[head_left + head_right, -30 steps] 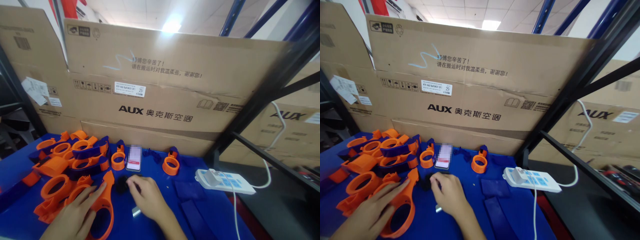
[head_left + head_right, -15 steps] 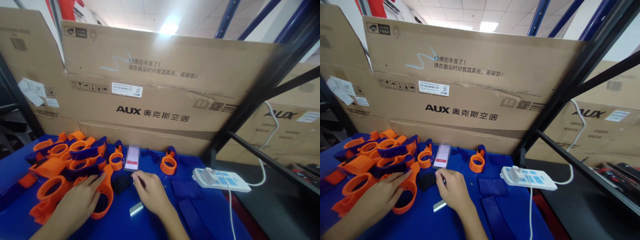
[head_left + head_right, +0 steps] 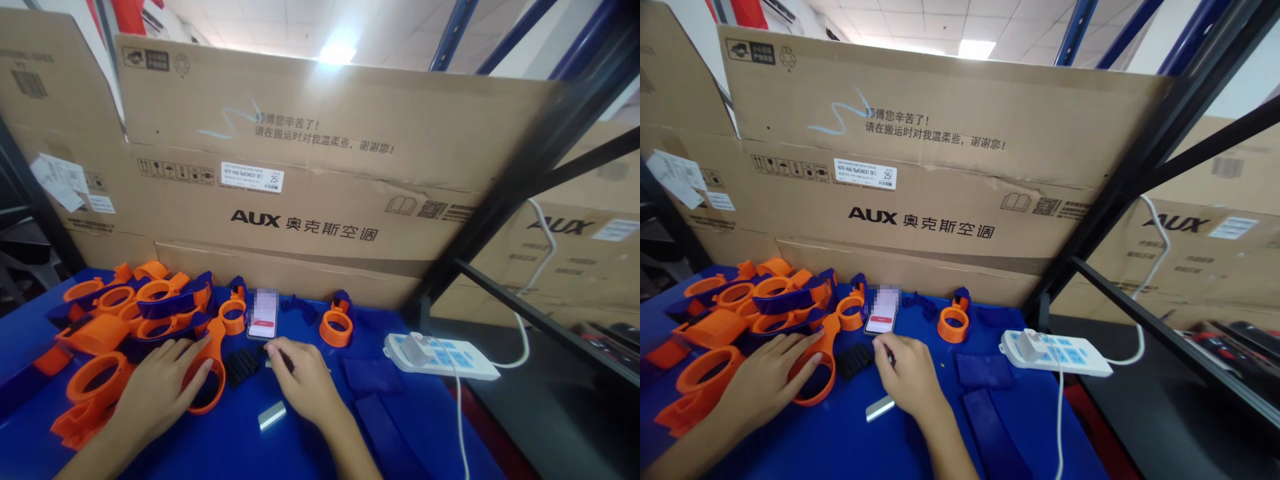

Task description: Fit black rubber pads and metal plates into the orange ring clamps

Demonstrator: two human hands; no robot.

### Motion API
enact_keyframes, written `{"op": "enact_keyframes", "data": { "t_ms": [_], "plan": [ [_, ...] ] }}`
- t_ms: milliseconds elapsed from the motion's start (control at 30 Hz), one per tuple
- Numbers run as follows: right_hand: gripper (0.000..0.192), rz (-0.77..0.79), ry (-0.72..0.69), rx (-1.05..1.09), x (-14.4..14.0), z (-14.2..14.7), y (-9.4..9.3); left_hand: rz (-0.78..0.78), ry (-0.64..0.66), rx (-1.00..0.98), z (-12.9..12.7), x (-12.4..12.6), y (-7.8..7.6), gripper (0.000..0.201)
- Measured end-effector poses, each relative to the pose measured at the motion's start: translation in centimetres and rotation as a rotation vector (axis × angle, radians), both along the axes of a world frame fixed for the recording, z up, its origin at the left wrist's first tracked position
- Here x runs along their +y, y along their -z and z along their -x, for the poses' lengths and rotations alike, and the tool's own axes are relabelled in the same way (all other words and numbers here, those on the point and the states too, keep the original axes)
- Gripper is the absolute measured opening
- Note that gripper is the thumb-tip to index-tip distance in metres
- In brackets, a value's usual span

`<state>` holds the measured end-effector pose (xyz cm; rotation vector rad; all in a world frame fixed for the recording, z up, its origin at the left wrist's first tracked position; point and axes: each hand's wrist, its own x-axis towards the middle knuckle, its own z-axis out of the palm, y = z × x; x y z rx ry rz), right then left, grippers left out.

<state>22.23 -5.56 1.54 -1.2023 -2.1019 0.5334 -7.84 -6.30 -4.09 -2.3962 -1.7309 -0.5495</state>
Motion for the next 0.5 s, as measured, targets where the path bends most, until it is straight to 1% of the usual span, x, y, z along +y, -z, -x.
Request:
{"op": "enact_keyframes", "data": {
  "t_ms": [100,167,233,300,367,400,500],
  "plan": [
    [0.033,-0.002,-0.005,-0.004,0.1,0.0,0.0,0.026,0.041,-0.017,0.0,-0.3,-1.0,0.049],
    [0.034,-0.015,-0.004,0.000,0.2,-0.1,0.1,0.015,0.047,-0.055,0.8,-0.9,-2.1,0.050],
    [0.034,-0.032,-0.003,0.006,0.2,-0.2,0.1,-0.037,0.014,-0.110,2.5,-1.9,-3.0,0.053],
    [0.033,-0.043,0.000,0.005,0.3,-0.3,0.1,-0.098,-0.015,-0.144,5.0,-3.2,-3.5,0.053],
    [0.032,-0.045,0.000,-0.001,0.3,-0.4,0.1,-0.133,-0.040,-0.153,7.8,-4.5,-3.4,0.050],
    [0.032,-0.042,0.000,-0.001,0.2,-0.4,0.0,-0.139,-0.027,-0.155,9.0,-5.2,-3.2,0.050],
    [0.032,-0.024,-0.009,0.011,0.1,-0.4,0.0,-0.121,-0.026,-0.132,11.8,-6.9,-1.7,0.051]
  ]
}}
